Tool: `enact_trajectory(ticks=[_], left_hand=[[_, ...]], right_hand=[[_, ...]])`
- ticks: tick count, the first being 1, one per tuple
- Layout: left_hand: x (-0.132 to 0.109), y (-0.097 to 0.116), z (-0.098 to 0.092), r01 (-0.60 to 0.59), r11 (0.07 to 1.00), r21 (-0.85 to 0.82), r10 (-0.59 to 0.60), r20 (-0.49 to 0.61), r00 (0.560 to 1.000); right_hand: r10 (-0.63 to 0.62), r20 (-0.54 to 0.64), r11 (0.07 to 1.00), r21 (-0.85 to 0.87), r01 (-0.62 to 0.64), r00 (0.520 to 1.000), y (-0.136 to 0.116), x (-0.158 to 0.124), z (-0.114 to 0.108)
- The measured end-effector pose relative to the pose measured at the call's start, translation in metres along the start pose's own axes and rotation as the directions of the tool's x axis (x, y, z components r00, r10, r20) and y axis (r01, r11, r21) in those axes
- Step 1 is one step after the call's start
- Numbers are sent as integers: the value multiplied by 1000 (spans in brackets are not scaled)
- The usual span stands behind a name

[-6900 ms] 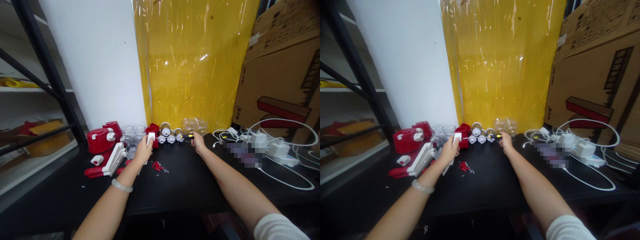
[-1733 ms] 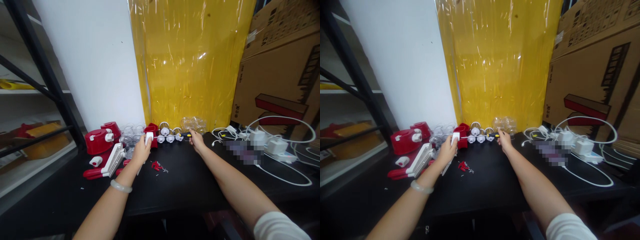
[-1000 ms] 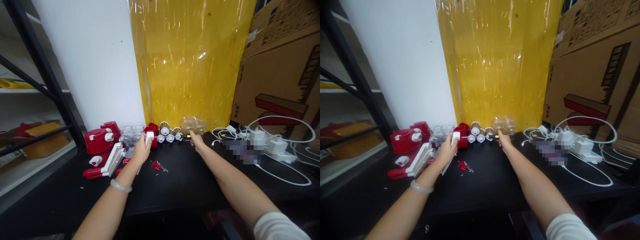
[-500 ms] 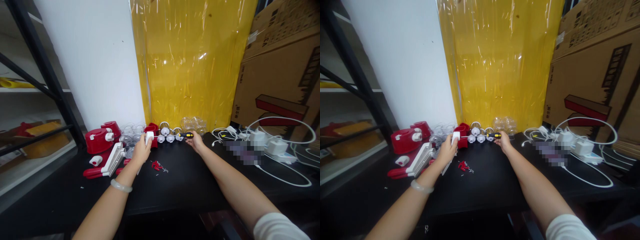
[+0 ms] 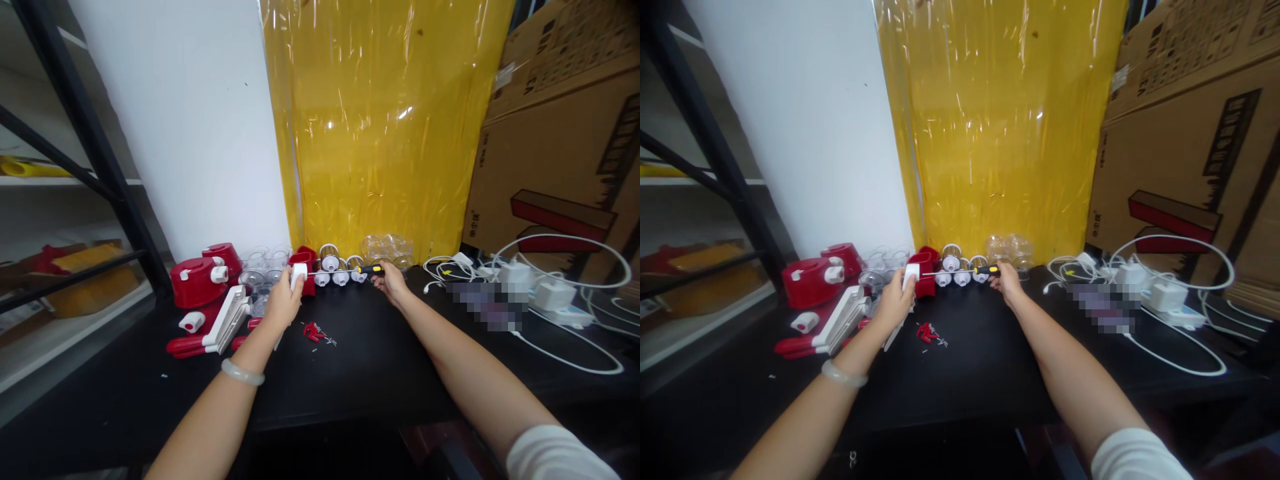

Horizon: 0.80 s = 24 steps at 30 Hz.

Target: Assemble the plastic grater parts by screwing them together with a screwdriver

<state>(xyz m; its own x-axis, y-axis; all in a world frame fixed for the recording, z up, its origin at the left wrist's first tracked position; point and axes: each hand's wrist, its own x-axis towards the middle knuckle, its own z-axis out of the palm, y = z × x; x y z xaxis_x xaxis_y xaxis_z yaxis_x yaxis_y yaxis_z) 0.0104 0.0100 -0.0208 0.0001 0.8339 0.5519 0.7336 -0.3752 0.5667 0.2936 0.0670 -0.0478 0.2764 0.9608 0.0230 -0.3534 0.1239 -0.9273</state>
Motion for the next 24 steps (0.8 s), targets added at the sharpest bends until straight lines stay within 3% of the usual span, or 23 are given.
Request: enact_trajectory(ticks=[24], left_hand=[[0, 1, -2, 8, 1000, 20, -8, 5, 1000]], right_hand=[[-140, -45, 974, -185, 129, 989, 11, 9, -9]])
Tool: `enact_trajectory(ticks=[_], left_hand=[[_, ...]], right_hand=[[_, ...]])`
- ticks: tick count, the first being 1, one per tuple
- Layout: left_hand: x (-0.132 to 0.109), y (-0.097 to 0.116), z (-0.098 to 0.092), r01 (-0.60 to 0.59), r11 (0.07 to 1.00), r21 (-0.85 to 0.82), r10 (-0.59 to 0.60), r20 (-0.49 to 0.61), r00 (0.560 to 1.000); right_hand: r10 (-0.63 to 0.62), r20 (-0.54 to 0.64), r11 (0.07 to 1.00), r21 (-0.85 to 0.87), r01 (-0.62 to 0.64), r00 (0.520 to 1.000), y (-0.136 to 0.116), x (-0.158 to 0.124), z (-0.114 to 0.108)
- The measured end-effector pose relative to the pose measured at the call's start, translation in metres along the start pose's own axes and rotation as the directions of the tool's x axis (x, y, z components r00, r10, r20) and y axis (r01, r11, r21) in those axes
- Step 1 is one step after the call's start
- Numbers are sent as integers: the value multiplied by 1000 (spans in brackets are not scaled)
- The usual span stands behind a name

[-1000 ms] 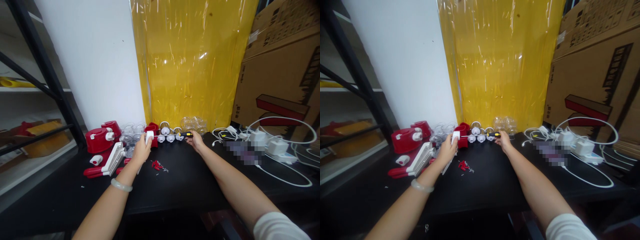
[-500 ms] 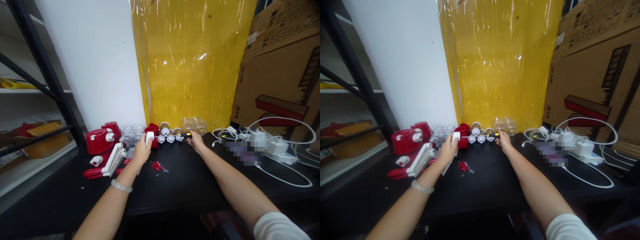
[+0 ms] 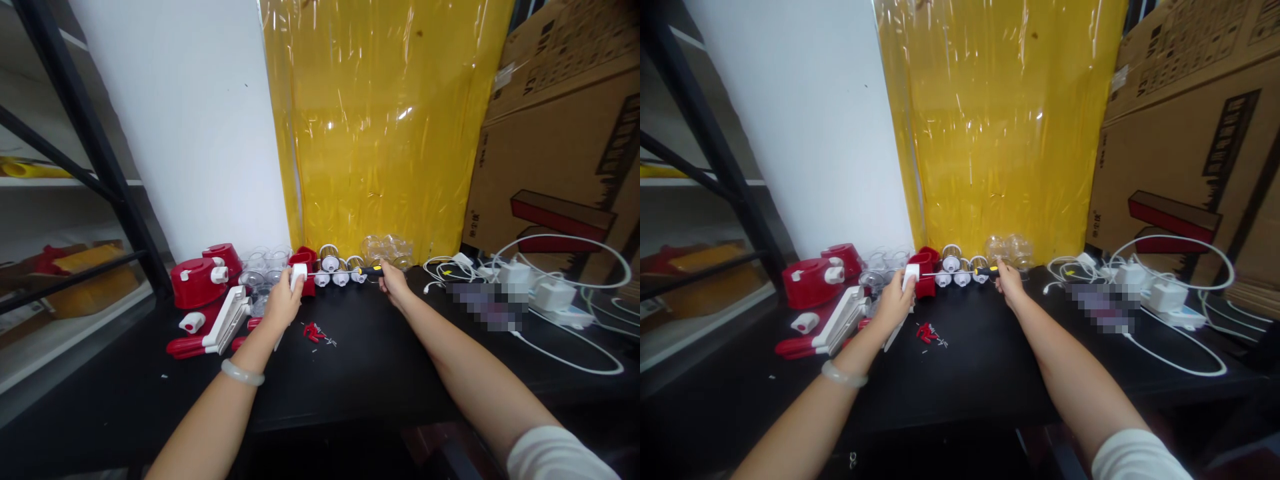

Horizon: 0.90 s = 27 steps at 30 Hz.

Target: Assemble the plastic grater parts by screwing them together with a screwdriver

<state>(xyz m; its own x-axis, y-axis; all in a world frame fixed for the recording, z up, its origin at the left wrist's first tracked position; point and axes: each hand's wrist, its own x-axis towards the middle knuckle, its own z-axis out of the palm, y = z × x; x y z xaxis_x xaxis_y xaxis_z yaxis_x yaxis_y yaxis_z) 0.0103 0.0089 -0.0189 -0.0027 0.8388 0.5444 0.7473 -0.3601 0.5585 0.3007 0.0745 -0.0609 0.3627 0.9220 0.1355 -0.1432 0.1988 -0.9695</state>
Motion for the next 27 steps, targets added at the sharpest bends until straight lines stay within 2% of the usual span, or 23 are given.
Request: enact_trajectory(ticks=[6, 8, 11, 13, 23, 27], left_hand=[[-1, -1, 1, -18, 1000, 11, 18, 1, 1000], [-1, -2, 1, -26, 1000, 11, 26, 1, 1000], [-1, -2, 2, -28, 1000, 3, 28, 5, 1000], [-1, -3, 2, -23, 1000, -5, 23, 8, 1000], [-1, -2, 3, 4, 1000, -7, -4, 17, 1000], [-2, -2, 2, -19, 1000, -20, 19, 18, 1000]], right_hand=[[-4, -57, 999, -41, 2, 998, -8, -5, 3], [64, -64, 998, 11, -63, 996, -12, -6, 4], [205, 2, 970, 130, -204, 979, -18, -8, 6], [235, 36, 951, 198, -238, 971, -20, -9, 7], [180, -30, 941, 297, -163, 983, -19, -8, 9], [168, -40, 928, 344, -144, 985, -17, -5, 10]])
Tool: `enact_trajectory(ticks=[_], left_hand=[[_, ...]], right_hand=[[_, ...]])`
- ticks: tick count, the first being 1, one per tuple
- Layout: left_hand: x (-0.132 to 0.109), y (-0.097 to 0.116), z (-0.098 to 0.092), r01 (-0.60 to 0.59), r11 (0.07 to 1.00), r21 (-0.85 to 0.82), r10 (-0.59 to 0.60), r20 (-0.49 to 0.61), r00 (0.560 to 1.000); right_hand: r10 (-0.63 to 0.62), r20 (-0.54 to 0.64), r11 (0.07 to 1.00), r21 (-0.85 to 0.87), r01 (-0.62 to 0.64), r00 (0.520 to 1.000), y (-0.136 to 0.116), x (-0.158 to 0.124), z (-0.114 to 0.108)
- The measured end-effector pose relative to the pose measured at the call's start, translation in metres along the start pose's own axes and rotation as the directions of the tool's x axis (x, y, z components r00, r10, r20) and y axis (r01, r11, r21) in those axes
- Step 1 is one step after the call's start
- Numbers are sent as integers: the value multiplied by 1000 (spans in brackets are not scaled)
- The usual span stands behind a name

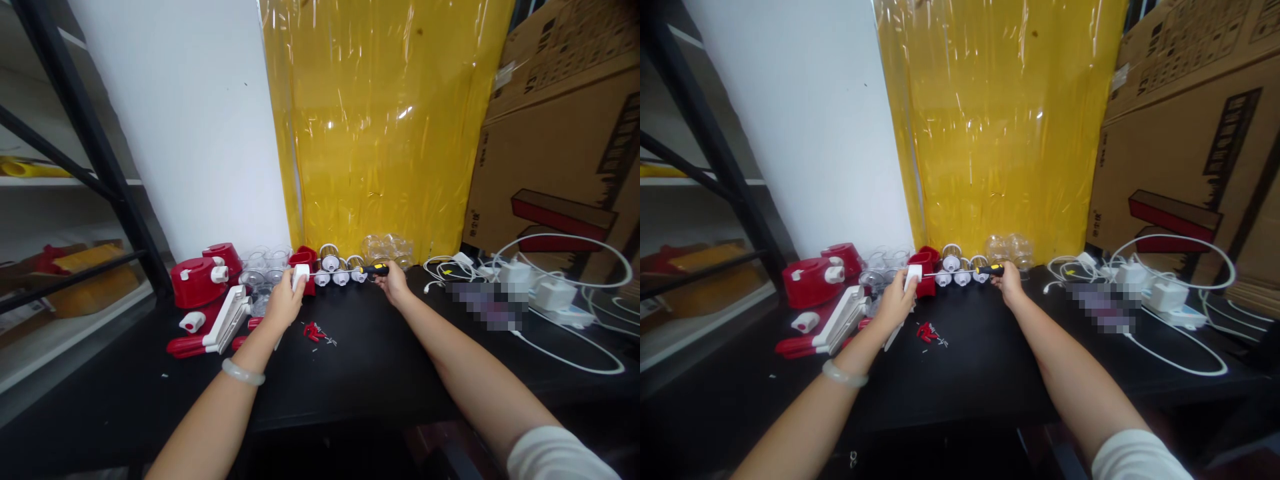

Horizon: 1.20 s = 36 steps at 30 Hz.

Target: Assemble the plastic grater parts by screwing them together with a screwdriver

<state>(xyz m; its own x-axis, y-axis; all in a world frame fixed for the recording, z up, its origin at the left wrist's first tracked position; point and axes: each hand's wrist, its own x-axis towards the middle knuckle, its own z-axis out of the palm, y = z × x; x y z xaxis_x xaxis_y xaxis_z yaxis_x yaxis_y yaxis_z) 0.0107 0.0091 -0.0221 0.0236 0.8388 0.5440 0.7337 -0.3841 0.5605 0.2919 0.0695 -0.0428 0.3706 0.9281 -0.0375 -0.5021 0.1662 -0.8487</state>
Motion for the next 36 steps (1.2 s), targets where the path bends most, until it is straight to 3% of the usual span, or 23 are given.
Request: enact_trajectory(ticks=[9, 16, 36], left_hand=[[0, 2, 0, 14, 997, -76, -12, 30, 999], [-1, 3, 0, 12, 989, -151, -9, 20, 1000], [0, 2, 0, 16, 992, -123, -16, 6, 1000]], right_hand=[[-66, 35, 991, 121, 61, 997, 1, 3, 1], [-104, 29, 990, 104, 100, 994, 1, 1, 2], [-121, 28, 992, 27, 120, 992, 3, 0, 1]])
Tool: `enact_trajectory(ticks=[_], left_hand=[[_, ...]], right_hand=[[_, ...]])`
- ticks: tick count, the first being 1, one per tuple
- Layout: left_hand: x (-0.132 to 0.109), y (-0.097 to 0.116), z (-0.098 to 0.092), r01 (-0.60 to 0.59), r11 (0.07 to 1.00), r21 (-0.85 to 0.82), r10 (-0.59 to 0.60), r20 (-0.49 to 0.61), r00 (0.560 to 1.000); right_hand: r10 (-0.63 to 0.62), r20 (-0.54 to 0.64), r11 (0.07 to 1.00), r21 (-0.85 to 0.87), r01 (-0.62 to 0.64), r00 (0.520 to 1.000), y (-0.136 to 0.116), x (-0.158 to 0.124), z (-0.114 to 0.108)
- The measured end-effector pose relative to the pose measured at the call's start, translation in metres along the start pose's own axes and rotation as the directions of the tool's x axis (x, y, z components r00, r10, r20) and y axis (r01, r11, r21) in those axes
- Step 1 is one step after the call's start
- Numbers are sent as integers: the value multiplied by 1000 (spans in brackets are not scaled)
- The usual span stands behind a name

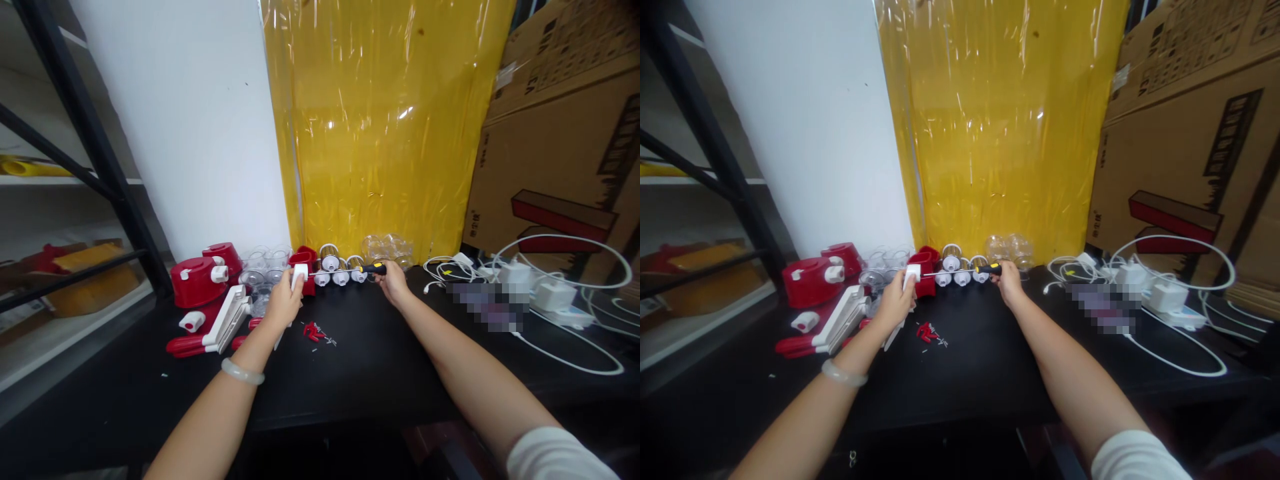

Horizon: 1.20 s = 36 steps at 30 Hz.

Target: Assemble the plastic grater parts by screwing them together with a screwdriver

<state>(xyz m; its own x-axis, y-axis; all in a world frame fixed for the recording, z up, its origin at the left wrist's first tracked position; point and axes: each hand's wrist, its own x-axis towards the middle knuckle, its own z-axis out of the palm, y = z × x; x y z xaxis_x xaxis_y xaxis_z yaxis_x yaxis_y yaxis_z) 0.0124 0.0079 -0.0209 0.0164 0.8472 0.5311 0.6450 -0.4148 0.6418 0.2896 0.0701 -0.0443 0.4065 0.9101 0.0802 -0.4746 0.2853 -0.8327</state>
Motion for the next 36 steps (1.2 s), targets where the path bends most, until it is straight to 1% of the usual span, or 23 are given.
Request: enact_trajectory(ticks=[12, 17, 27, 36], left_hand=[[1, -2, -1, -19, 998, 55, 20, -8, 1000], [0, 0, -2, -19, 998, 60, 19, 3, 1000], [1, -3, -1, -16, 996, 91, 17, -19, 1000], [1, 0, -3, -21, 991, 133, 26, -31, 999]], right_hand=[[-25, 15, 1000, 1, 25, 1000, 4, 4, -1], [-23, -2, 1000, -1, 23, 1000, 4, 5, -1], [-38, 12, 999, -13, 38, 999, 5, 5, -1], [-55, 12, 998, -26, 56, 998, 7, 8, -1]])
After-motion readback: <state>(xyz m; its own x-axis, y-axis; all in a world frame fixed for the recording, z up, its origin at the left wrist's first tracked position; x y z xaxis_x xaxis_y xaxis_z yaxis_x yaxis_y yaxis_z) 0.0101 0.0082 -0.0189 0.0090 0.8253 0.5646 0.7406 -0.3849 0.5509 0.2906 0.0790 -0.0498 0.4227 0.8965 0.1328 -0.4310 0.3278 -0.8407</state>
